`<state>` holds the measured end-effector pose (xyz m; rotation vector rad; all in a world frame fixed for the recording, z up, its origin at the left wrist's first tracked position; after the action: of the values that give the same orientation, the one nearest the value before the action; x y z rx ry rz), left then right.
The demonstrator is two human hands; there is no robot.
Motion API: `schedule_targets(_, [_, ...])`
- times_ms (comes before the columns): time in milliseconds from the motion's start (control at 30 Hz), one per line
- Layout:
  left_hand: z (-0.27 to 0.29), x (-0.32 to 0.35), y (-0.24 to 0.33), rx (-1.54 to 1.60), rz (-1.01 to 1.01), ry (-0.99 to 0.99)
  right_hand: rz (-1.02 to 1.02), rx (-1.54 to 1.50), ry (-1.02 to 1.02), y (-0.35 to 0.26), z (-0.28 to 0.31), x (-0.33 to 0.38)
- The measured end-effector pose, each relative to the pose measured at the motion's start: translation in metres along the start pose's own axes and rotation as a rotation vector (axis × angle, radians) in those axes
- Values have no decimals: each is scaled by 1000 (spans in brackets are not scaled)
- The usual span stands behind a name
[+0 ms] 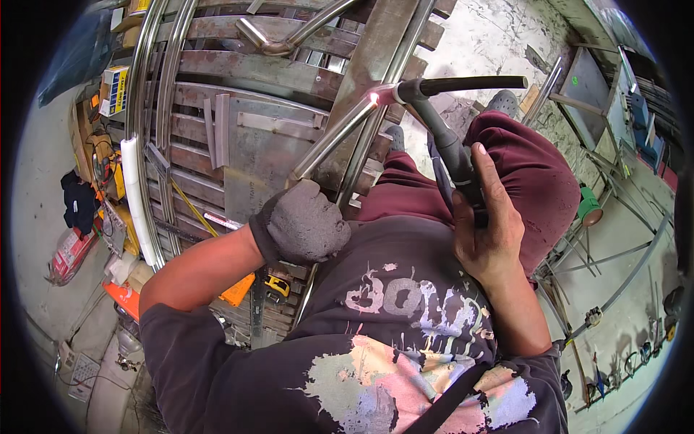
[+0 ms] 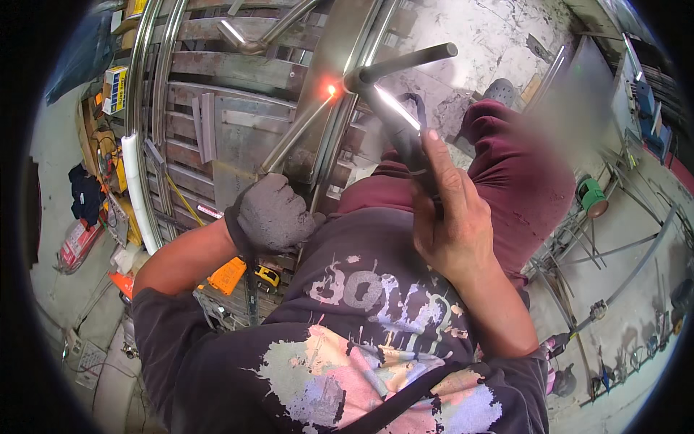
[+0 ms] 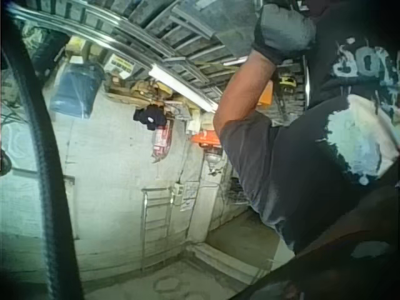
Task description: TIG weld together stainless steel pipe joints for a handrail assembly.
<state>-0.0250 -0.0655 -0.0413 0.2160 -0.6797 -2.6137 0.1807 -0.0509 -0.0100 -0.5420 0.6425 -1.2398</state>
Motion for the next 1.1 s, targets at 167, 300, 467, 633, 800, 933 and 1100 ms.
schedule_targets(167, [-4, 1, 2, -48, -3, -16, 27, -32, 27, -1, 0, 1])
schedule_targets(300, [8, 2, -3, 98, 77, 95, -92, 28, -98, 3, -5, 8])
schedule_targets(467, [-6, 4, 4, -31, -4, -44, -39, -76, 113, 6, 12, 16])
schedule_targets(633, [-4, 5, 2, -14, -9, -10, -267, -38, 349, 43, 62, 24])
schedule_targets(800, [9, -1, -4, 45, 58, 12, -535, -174, 533, 103, 107, 48])
schedule_targets(933, [22, 0, -18, 74, 108, 156, -594, 2, 635, 128, 149, 85])
schedule_targets(1100, [19, 25, -36, -99, 386, 204, -784, -402, 776, 186, 114, 121])
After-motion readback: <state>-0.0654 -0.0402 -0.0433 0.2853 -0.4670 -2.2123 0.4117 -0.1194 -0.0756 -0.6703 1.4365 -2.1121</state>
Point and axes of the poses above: each hand's wrist, its own x-axis away from the middle knuckle, its own z-axis out of the back of the hand, y = z × x, the point moved 9 cm from there along -x, towards the middle knuckle, and after that the axes turned 8 degrees about z, right-handed, at the moved point
